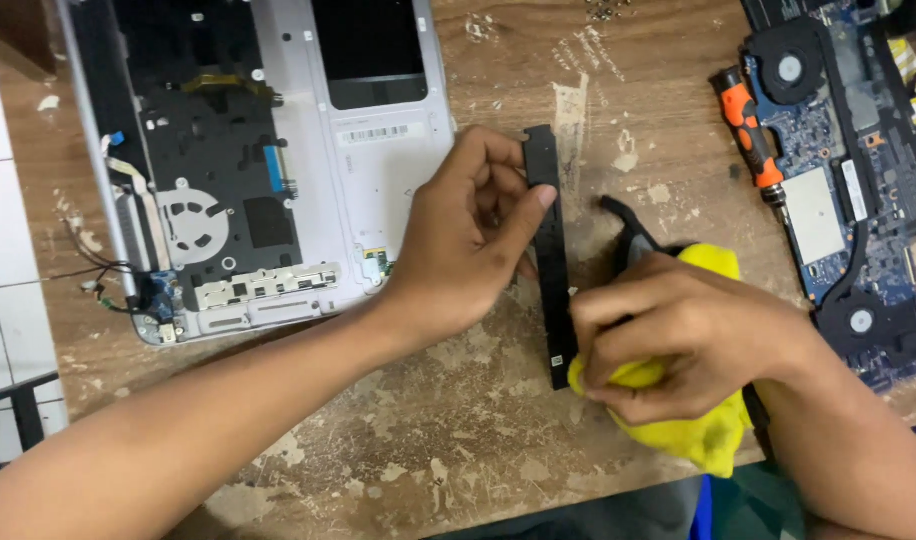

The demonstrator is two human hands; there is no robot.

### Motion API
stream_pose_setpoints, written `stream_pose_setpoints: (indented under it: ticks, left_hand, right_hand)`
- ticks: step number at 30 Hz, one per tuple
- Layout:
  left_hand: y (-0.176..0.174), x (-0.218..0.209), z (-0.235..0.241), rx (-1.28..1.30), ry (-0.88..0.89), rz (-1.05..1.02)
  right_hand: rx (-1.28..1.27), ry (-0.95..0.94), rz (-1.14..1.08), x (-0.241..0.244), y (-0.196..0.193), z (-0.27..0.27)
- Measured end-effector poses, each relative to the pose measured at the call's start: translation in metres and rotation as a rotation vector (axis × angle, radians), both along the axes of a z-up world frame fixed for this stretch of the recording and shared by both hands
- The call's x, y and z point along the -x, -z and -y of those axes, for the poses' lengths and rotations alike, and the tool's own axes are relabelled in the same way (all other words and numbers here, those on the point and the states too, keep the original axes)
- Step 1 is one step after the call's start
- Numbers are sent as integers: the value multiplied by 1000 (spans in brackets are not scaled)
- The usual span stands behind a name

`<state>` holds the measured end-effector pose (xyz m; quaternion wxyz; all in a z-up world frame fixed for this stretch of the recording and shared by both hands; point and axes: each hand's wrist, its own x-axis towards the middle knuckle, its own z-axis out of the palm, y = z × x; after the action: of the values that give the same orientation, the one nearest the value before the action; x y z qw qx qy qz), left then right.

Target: The person wipes a black plastic laptop part with a yellow cloth, then cleans the laptop chassis and a small blue connector. The workspace contains disassembled laptop components and tools on a wooden table.

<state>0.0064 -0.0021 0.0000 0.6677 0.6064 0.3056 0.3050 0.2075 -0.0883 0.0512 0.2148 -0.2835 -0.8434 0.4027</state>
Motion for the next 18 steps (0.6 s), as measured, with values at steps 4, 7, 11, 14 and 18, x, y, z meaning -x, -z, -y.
stream_pose_setpoints:
  ticks: [4, 7, 11, 14, 18]
  left_hand:
    - [4, 0, -1, -42, -9, -14]
    - [3, -1, -1, 13, 10, 22]
    - [2, 0, 0, 32, 30, 7]
    - [2, -1, -1, 19, 20, 4]
    - [7, -2, -1, 49, 35, 31]
  right_hand:
    - [-15, -33, 65, 7, 10, 4]
    - [-132, 20, 272, -3, 13, 10]
    - [-118, 34, 170, 0, 7, 7]
    - [-77, 0, 181, 3, 13, 7]
    - [-272, 98, 438, -15, 16, 14]
